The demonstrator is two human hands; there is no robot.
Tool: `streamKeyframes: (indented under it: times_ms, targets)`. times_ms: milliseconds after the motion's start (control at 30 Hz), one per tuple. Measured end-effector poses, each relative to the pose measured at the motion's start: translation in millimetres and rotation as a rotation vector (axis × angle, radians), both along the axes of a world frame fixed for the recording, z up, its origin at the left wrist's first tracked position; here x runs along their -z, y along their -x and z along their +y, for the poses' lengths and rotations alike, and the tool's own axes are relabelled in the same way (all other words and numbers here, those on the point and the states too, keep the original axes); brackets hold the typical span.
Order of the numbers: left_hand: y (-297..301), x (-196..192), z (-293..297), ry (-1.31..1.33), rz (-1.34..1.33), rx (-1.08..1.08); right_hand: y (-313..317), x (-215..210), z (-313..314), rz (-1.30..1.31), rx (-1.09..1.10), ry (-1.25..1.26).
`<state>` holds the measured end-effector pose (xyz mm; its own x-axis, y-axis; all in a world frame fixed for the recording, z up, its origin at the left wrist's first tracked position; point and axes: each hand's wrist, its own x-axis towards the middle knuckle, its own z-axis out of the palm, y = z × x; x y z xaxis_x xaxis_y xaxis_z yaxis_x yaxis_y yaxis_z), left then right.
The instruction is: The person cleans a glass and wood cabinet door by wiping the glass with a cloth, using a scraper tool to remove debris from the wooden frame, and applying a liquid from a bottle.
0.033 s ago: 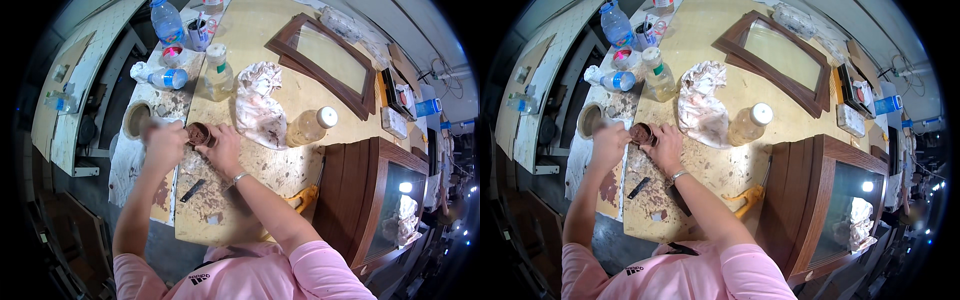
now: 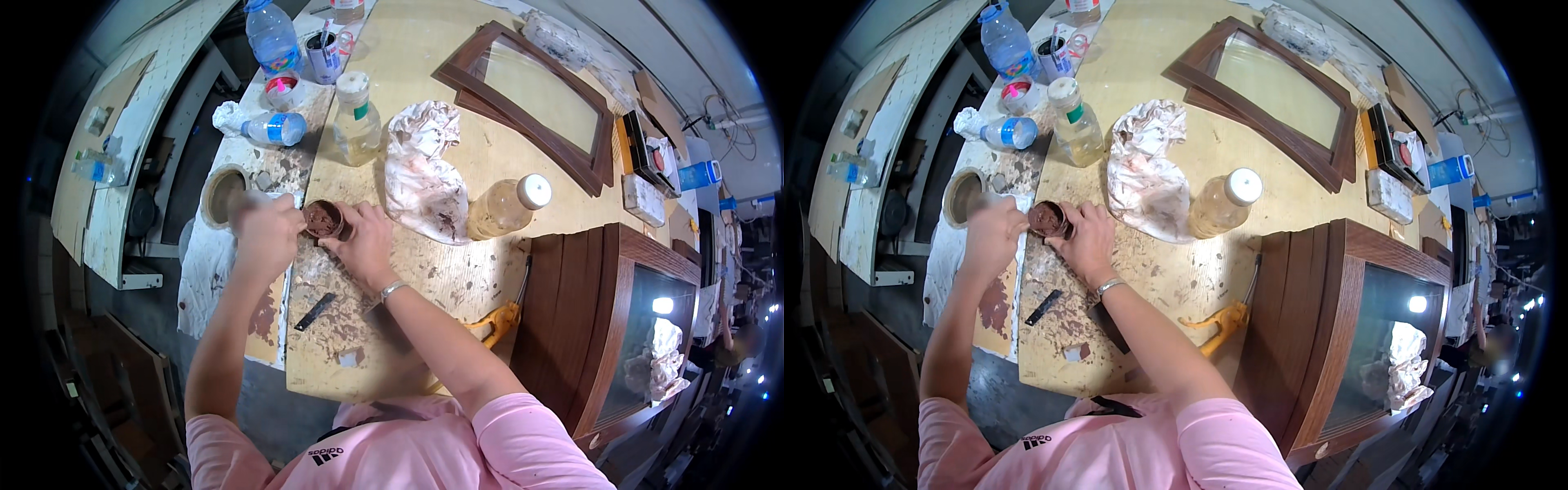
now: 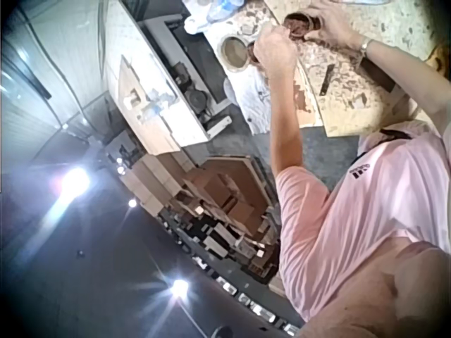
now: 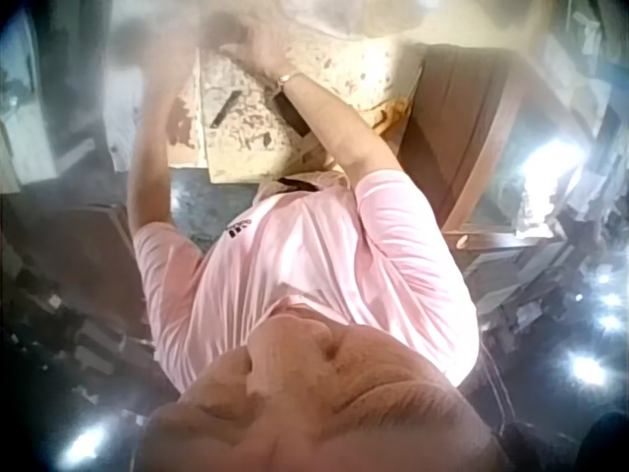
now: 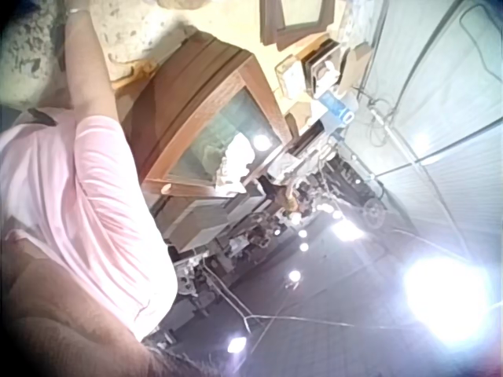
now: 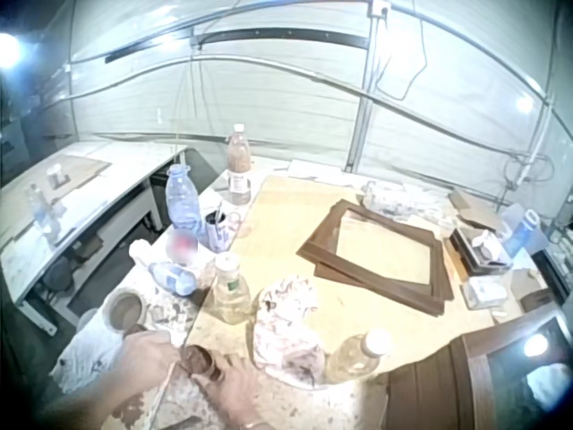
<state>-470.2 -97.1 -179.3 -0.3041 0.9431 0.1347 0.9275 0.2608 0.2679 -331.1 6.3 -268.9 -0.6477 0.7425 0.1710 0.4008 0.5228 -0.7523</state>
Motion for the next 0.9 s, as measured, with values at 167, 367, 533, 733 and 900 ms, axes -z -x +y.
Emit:
streamKeyframes:
  times_ms: [167,367,533,733,900]
  targets:
    - [-11,10,9,0.055,-0.043,-0.062,2,3,-1,0.039,-0.008,-0.026]
    - [3,7,6,0.046,0.04,-0.147,0,4,0,0.028,-0.008,-0.017]
    - [-10,12,11,0.022,-0.095,-0.147,3,4,-1,0.034,-0.026,-0.009]
    - [-1,8,9,0.006,-0.07,-0.17,0,4,2,0.019,-0.033,-0.01]
    - [-14,12,14,-0.055,-0.078,-0.106,2,7,1,0.034,-0.045,-0.024]
